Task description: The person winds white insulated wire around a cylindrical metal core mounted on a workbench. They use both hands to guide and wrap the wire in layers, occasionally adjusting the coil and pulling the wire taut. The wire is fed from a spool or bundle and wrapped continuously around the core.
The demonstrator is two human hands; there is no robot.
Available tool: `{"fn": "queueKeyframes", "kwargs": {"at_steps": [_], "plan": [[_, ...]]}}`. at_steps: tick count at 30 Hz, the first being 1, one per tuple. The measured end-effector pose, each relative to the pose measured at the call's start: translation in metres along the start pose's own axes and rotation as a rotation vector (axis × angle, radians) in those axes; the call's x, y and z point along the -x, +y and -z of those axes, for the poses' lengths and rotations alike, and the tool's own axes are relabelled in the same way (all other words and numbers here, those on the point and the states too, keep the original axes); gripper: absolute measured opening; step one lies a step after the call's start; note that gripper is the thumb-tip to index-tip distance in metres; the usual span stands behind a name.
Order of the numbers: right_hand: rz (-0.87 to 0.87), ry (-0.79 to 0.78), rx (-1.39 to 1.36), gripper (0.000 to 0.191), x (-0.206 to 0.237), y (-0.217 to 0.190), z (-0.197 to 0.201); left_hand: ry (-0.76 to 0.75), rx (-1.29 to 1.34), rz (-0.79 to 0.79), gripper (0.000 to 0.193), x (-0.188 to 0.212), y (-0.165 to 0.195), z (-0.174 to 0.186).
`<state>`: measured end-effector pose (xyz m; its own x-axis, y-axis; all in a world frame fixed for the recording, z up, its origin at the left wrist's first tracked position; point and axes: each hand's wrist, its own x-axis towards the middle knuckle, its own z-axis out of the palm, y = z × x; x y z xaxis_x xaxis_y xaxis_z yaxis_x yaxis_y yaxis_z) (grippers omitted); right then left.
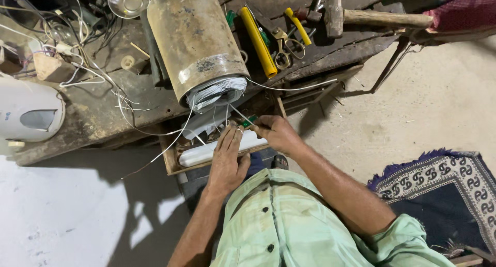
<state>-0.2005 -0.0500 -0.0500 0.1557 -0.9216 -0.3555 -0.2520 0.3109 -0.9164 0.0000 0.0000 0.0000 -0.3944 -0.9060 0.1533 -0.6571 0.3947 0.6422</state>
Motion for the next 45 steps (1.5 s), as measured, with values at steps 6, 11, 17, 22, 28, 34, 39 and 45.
{"fn": "queueKeyframes", "kwargs": {"at_steps": [6, 11, 17, 22, 28, 34, 39, 45], "plan": [[-0.033, 0.014, 0.206, 0.032, 0.011, -0.018, 0.012, -0.084, -0.112, 0.056, 0.076, 0.015, 0.011, -0.004], [0.143, 0.019, 0.278, 0.029, 0.007, -0.012, 0.006, -0.166, -0.084, 0.235, 0.081, 0.017, 0.013, 0.003], [0.25, -0.278, -0.234, 0.017, -0.007, 0.004, -0.003, -0.16, -0.091, 0.15, 0.075, 0.024, 0.002, -0.005], [-0.042, -0.472, -0.518, 0.021, -0.021, 0.01, -0.016, -0.216, 0.07, 0.058, 0.048, 0.034, -0.027, -0.022], [-0.065, -0.438, -0.647, 0.023, -0.012, 0.022, -0.033, -0.264, 0.878, 0.421, 0.038, 0.047, -0.059, 0.003], [0.157, -0.165, -0.227, 0.013, 0.003, 0.019, -0.047, 0.016, 0.759, 0.823, 0.034, 0.038, -0.09, 0.044], [-0.205, -0.029, 0.093, 0.014, 0.015, -0.008, -0.056, -0.227, 0.603, 0.769, 0.035, 0.006, -0.096, 0.049], [0.363, 0.161, 0.39, 0.019, 0.019, -0.009, -0.054, -0.133, 0.852, 0.682, 0.03, -0.051, -0.086, -0.01]]}}
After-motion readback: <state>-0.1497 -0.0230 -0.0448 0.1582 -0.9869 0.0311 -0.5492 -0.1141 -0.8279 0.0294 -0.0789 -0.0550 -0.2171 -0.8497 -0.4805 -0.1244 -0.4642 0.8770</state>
